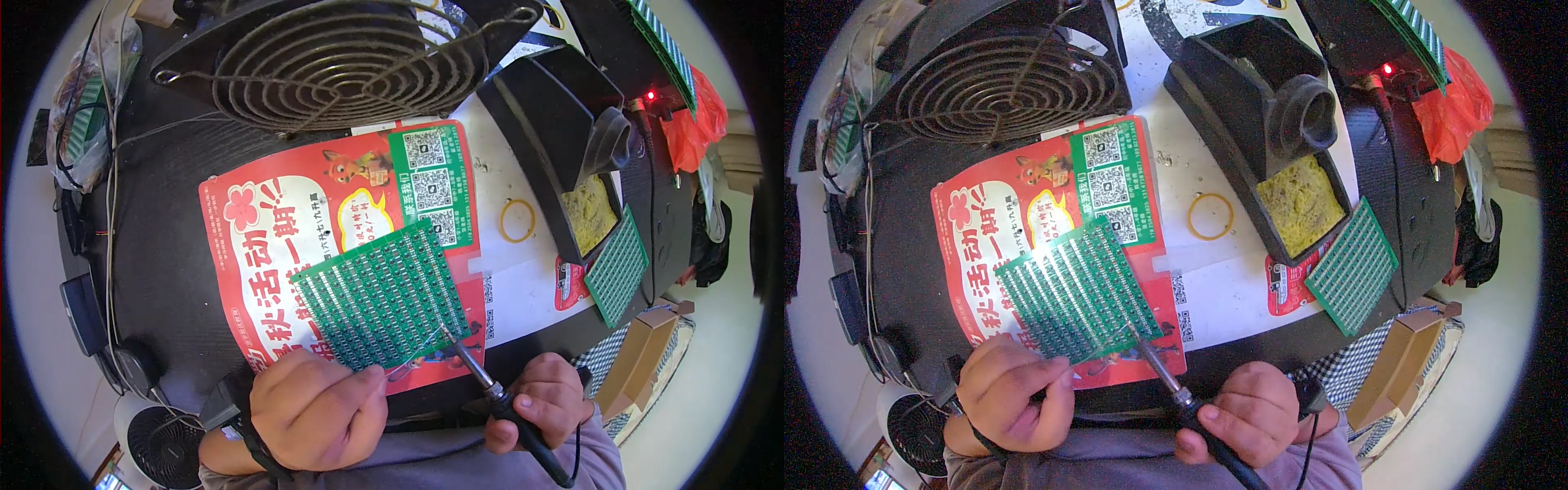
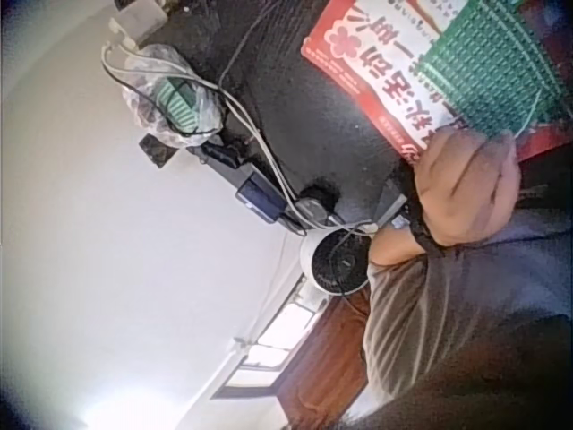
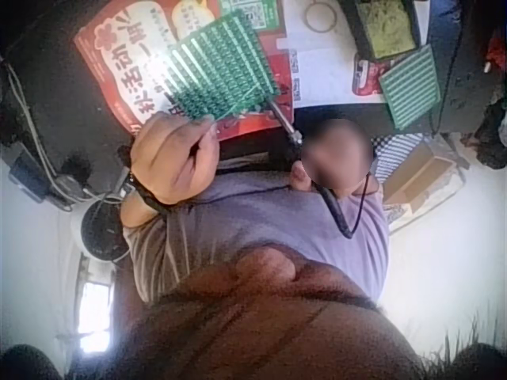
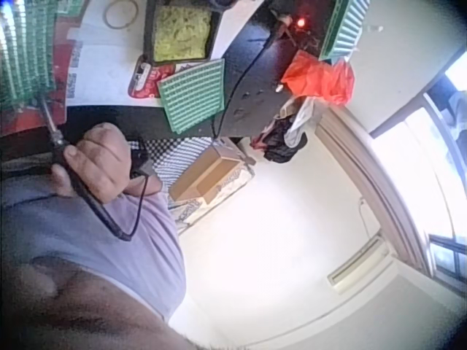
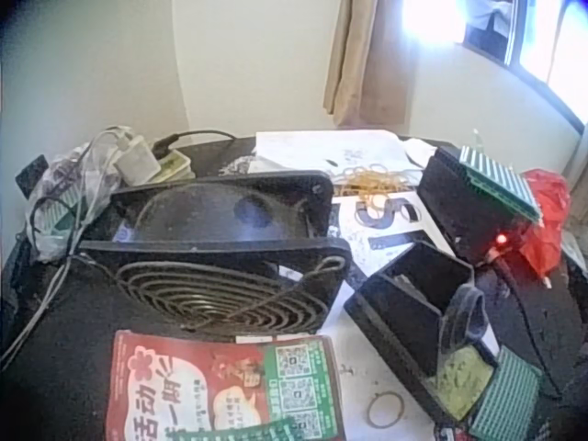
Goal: The person is soldering electronic components onto a green circuit board using a soldering iron and solder wire.
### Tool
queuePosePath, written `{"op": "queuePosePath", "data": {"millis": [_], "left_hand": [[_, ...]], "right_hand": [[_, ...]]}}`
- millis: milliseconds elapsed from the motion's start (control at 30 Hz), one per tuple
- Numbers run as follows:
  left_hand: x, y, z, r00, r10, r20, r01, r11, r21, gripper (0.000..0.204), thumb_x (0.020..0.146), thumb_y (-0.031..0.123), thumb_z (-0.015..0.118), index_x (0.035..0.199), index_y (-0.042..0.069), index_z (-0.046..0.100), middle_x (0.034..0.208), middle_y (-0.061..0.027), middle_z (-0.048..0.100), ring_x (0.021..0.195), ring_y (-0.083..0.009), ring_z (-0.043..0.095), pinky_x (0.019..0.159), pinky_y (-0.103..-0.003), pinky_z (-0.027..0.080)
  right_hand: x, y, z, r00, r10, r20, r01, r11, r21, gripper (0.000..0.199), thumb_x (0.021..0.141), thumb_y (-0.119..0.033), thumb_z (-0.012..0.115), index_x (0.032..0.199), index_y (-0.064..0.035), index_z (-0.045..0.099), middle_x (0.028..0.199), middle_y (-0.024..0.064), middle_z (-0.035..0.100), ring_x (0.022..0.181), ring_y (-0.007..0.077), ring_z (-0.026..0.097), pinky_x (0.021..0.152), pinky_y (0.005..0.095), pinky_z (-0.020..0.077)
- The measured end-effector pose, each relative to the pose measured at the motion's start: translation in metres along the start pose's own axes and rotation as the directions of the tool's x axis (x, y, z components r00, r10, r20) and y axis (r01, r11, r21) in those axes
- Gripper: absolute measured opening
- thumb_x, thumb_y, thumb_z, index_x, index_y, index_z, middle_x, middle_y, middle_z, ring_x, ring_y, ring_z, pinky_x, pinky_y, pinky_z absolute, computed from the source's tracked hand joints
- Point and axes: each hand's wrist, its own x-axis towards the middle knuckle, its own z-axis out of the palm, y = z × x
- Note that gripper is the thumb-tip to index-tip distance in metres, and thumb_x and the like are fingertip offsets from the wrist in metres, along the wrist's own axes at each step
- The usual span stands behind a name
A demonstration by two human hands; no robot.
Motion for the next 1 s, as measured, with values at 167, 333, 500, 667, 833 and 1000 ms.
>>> {"op": "queuePosePath", "data": {"millis": [167,333,500,667,833,1000], "left_hand": [[0.0009,-0.0009,0.0012,1.000,0.003,0.007,-0.003,1.000,0.004,0.018,0.065,-0.005,0.070,0.081,0.000,0.064,0.067,-0.0090,0.061,0.052,-0.0211,0.057,0.050,-0.029,0.045],[0.0009,0.0006,-0.0003,1.000,0.000,0.028,0.000,1.000,0.005,0.018,0.065,-0.005,0.070,0.081,0.000,0.064,0.072,-0.0108,0.063,0.054,-0.0223,0.059,0.051,-0.030,0.046],[0.0021,-0.0016,-0.0005,0.999,0.029,0.034,-0.029,1.000,0.009,0.018,0.062,-0.003,0.072,0.079,-0.003,0.067,0.072,-0.0095,0.064,0.056,-0.0189,0.060,0.051,-0.027,0.050],[0.0008,-0.0019,0.0001,0.998,0.050,0.050,-0.051,0.998,0.026,0.021,0.061,-0.003,0.072,0.082,-0.004,0.067,0.073,-0.0099,0.064,0.056,-0.0196,0.060,0.051,-0.027,0.050],[0.0016,0.0000,0.0010,0.997,0.045,0.062,-0.047,0.998,0.031,0.018,0.064,-0.004,0.071,0.079,0.001,0.065,0.074,-0.0093,0.063,0.057,-0.0222,0.059,0.051,-0.030,0.046],[0.0004,0.0002,0.0010,0.997,0.057,0.059,-0.059,0.998,0.032,0.020,0.063,-0.004,0.072,0.081,0.001,0.065,0.075,-0.0092,0.063,0.057,-0.0221,0.058,0.052,-0.030,0.046]], "right_hand": [[0.0037,0.0000,0.0006,1.000,0.009,0.010,-0.008,1.000,-0.002,0.030,0.071,-0.020,0.076,0.087,-0.0015,0.060,0.058,0.0028,0.052,0.046,0.0157,0.047,0.041,0.0272,0.0385],[0.0075,-0.0010,-0.0011,0.998,0.028,0.053,-0.029,1.000,0.011,0.027,0.069,-0.017,0.076,0.082,-0.0018,0.059,0.057,0.0026,0.052,0.046,0.0156,0.047,0.040,0.0263,0.0380],[0.0047,0.0002,0.0011,1.000,-0.001,0.005,0.001,1.000,0.003,0.025,0.068,-0.018,0.077,0.079,-0.0025,0.060,0.057,0.0025,0.052,0.046,0.0148,0.046,0.040,0.0264,0.0375],[0.0006,0.0046,0.0041,0.998,-0.044,-0.034,0.045,0.999,0.027,0.025,0.068,-0.017,0.077,0.078,-0.0031,0.060,0.057,0.0024,0.052,0.046,0.0141,0.046,0.039,0.0263,0.0363],[0.0031,0.0022,0.0021,0.999,-0.033,-0.018,0.033,0.999,0.013,0.025,0.068,-0.018,0.077,0.079,-0.0031,0.060,0.056,0.0018,0.051,0.045,0.0133,0.045,0.038,0.0256,0.0352],[-0.0016,0.0042,0.0053,0.994,-0.071,-0.080,0.072,0.997,0.017,0.025,0.068,-0.017,0.077,0.079,-0.0029,0.060,0.057,0.0019,0.051,0.045,0.0135,0.045,0.038,0.0258,0.0354]]}}
